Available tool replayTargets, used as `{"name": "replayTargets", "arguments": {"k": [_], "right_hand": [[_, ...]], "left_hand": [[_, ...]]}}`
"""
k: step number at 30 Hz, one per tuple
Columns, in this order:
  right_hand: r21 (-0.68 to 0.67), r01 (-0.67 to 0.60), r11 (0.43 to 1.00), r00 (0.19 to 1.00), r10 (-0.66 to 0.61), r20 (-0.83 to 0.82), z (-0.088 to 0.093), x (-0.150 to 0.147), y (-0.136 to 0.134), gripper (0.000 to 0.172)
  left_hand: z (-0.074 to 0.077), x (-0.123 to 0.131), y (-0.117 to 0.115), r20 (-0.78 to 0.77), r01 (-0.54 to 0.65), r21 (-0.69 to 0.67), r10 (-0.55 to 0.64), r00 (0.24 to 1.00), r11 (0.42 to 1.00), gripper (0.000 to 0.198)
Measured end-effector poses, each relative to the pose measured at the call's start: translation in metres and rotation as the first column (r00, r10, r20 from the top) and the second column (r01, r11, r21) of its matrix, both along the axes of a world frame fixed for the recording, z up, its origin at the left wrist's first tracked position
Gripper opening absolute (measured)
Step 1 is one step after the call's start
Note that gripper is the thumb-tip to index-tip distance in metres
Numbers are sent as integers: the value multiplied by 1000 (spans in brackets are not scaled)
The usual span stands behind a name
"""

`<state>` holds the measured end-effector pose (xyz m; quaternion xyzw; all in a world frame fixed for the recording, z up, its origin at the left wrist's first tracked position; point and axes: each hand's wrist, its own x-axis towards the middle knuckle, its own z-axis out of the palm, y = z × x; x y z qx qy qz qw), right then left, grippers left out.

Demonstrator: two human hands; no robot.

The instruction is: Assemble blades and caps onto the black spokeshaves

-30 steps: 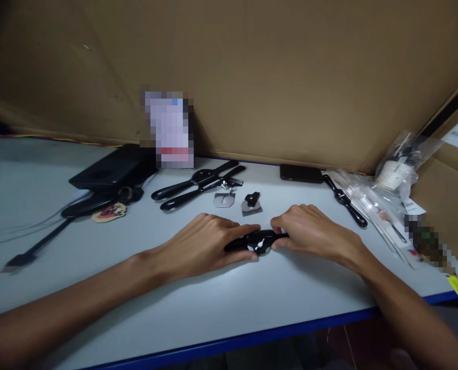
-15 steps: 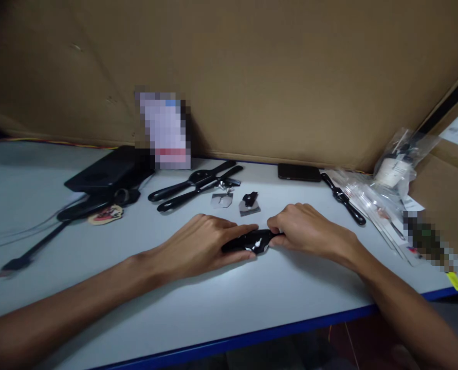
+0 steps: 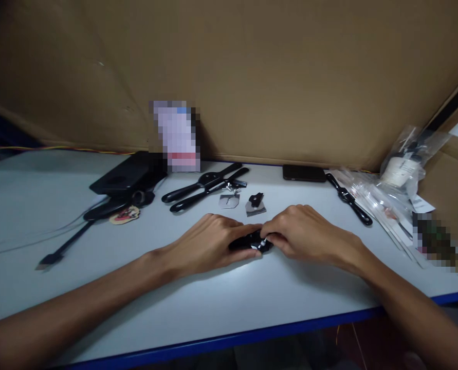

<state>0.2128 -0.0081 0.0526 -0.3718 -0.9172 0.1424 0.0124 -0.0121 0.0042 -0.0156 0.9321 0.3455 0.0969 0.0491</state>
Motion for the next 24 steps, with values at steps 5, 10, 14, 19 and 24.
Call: {"name": "replayTargets", "arguments": {"k": [5, 10, 14, 19, 24], "right_hand": [[0, 20, 1000, 998, -20, 55, 0, -6, -7, 20], [-69, -45, 997, 997, 40, -72, -4, -2, 0, 20], [-91, -91, 992, 988, 79, -132, -3, 2, 4, 28], [-71, -101, 992, 991, 94, -100, -5, 1, 3, 24], [13, -28, 1000, 1000, 28, -12, -12, -3, 3, 17]], "left_hand": [[2, 0, -1, 5, 10, 20, -10, 1000, 1000, 49], [2, 0, -1, 19, 21, 6, -21, 1000, 1000, 44], [2, 0, -1, 22, 22, -14, -22, 1000, 1000, 43], [2, 0, 0, 21, 19, -19, -19, 1000, 1000, 46], [2, 0, -1, 6, 12, -6, -12, 1000, 1000, 48]]}}
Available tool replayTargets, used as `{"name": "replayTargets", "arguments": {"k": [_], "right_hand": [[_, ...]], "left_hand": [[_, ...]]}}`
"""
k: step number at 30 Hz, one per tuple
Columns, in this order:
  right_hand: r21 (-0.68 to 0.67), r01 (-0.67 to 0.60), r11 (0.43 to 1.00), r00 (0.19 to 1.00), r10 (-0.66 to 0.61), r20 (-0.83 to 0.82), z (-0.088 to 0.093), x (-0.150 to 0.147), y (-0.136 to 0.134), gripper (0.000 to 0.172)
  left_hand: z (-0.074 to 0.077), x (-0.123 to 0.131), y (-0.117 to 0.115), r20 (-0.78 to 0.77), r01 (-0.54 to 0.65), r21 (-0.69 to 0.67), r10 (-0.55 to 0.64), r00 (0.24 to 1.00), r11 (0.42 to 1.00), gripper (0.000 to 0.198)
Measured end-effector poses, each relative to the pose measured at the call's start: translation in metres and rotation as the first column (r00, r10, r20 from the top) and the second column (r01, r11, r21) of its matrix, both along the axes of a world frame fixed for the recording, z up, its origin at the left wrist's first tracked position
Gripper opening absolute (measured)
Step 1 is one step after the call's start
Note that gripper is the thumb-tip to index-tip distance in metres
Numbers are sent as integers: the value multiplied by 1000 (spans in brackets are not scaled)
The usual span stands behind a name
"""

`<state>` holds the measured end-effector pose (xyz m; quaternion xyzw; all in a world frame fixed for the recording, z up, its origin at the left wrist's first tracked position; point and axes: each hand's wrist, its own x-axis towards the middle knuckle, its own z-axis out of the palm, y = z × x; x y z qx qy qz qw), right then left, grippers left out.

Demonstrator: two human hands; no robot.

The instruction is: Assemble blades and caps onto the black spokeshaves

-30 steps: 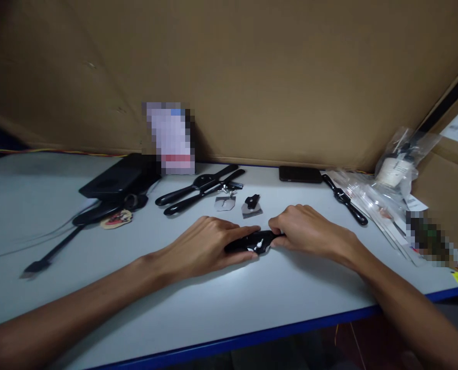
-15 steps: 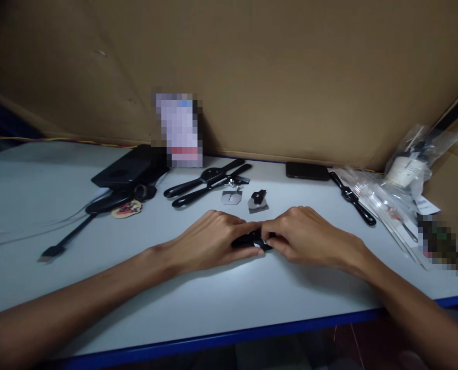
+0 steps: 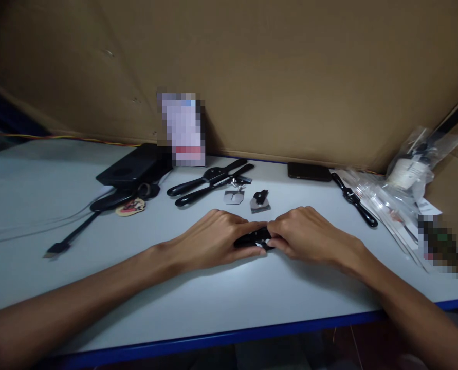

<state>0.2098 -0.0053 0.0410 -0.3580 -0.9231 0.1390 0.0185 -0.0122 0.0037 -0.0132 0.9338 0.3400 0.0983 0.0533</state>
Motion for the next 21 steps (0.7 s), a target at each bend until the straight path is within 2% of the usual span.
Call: {"name": "replayTargets", "arguments": {"k": [4, 6, 7, 8, 10, 12, 16, 21], "right_hand": [[-159, -78, 984, 983, 49, -178, 3, 1, 1, 33], [-187, -74, 980, 970, 27, -243, 8, 2, 1, 24], [-196, -64, 978, 971, 16, -239, 10, 3, 1, 17], [-209, -58, 976, 976, 12, -217, 11, 3, 2, 17], [-232, -55, 971, 988, 18, -156, 12, 4, 2, 28], [-210, -50, 976, 993, 26, -117, 9, 4, 4, 25], [-85, -21, 996, 996, 13, -91, 0, 1, 5, 8], [18, 43, 999, 999, -43, 20, -7, -10, -6, 13]], "left_hand": [[0, 0, 0, 6, -6, -4, 6, 1000, 1000, 45], [0, 0, -1, 7, -5, -10, 5, 1000, 1000, 44], [0, 0, -1, 9, 0, -13, 0, 1000, 1000, 44], [1, 0, -1, 11, 5, -15, -5, 1000, 1000, 44], [2, 0, -1, 21, 14, -7, -14, 1000, 1000, 44], [2, 0, 0, 28, 20, 4, -20, 999, 1000, 44], [3, 1, 0, 10, 12, 8, -12, 1000, 1000, 46], [-1, 0, 0, 19, 14, 17, -14, 1000, 1000, 49]]}}
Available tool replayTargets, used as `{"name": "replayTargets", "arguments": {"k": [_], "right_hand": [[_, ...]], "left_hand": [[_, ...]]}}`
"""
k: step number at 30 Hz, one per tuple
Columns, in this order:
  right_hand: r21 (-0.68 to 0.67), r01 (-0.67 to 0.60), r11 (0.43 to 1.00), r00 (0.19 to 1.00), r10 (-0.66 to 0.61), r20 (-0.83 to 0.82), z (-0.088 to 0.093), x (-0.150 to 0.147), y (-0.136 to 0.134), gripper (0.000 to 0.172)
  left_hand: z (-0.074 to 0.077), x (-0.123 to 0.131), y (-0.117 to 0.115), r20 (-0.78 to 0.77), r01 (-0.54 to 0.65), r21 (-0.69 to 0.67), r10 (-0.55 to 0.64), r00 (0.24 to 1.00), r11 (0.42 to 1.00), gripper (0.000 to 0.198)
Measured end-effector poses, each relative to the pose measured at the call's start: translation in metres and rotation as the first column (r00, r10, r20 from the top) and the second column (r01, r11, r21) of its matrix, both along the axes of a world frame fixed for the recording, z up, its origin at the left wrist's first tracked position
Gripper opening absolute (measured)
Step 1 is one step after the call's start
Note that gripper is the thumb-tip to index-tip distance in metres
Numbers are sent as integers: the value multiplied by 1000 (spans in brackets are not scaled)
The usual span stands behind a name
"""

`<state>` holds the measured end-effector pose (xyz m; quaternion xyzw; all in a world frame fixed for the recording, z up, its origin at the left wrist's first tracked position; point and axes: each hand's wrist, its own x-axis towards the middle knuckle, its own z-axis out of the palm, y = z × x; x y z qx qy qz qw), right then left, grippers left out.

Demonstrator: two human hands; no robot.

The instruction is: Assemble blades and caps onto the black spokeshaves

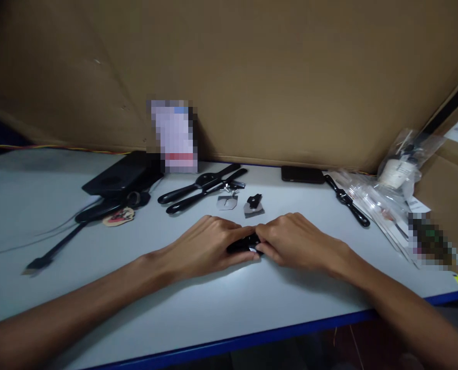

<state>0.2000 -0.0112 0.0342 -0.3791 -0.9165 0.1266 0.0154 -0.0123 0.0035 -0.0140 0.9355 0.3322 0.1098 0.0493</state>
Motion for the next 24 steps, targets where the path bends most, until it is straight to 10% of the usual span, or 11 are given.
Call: {"name": "replayTargets", "arguments": {"k": [6, 13, 24], "right_hand": [[7, 157, 988, 986, -158, 52, -2, -13, -7, 20], [-200, -95, 975, 978, 54, -202, 8, 12, 11, 16], [-153, -81, 985, 983, 53, -177, 5, 13, 12, 11]], "left_hand": [[-4, -2, 2, -2, 6, 14, -6, 1000, 1000, 44], [1, -2, 1, -4, 12, -33, -12, 1000, 999, 44], [-3, -2, 3, 38, 33, -15, -33, 999, 999, 45]]}}
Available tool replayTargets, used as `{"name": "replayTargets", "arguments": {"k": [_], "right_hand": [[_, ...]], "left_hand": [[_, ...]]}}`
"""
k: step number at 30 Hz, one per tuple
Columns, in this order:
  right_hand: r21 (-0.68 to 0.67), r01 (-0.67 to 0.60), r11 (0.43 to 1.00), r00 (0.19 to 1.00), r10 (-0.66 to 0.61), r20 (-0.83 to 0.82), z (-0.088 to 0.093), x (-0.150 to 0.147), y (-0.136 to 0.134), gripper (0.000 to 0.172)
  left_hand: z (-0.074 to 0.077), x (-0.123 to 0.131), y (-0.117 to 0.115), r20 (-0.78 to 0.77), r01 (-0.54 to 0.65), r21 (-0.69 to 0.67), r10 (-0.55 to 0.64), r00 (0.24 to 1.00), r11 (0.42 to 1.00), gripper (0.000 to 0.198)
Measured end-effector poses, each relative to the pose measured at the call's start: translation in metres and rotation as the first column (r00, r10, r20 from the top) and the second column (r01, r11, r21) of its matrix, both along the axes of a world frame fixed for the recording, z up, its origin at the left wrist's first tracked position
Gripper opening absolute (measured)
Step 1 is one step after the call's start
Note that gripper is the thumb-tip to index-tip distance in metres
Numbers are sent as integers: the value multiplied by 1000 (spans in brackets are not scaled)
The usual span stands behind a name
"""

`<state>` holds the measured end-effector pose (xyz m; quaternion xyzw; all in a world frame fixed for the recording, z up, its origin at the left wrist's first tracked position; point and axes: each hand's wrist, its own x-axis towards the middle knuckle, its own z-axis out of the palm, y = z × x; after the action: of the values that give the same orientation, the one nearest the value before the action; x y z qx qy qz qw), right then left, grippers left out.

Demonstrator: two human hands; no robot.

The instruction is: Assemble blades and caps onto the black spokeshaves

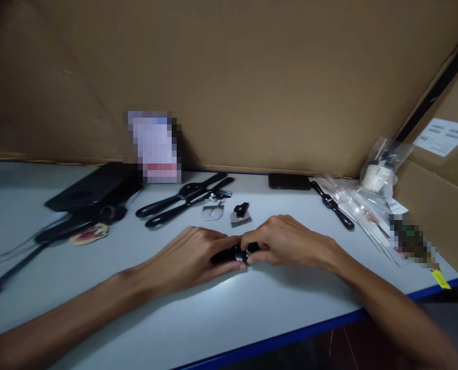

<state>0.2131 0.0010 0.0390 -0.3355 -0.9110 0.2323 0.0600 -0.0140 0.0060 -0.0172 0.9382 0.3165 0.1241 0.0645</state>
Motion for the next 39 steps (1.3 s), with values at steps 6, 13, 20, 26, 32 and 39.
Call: {"name": "replayTargets", "arguments": {"k": [6, 13, 20, 26, 32, 39], "right_hand": [[-73, -17, 997, 1000, 17, -5, -9, 6, 8, 15], [-182, 62, 981, 998, -64, -8, -17, 2, 13, 22], [-11, 210, 978, 944, -200, 262, 0, 48, 15, 5], [344, 410, 845, 842, -496, 214, 12, 90, 41, 13], [530, 350, 772, 922, -385, -49, -39, 35, 38, 42], [470, 233, 851, 972, -200, -121, -92, 8, 37, 52]], "left_hand": [[8, 4, -2, -36, -29, -24, 28, 999, 999, 49], [10, 5, -2, -54, -25, 11, 25, 998, 1000, 47], [11, 6, 1, 172, -108, 217, 71, 982, 970, 40], [7, 4, 10, 138, -256, 133, 238, 961, 957, 37], [-7, 2, 17, 80, -288, 85, 282, 956, 954, 43], [-2, 3, 16, 73, -213, 51, 209, 975, 976, 34]]}}
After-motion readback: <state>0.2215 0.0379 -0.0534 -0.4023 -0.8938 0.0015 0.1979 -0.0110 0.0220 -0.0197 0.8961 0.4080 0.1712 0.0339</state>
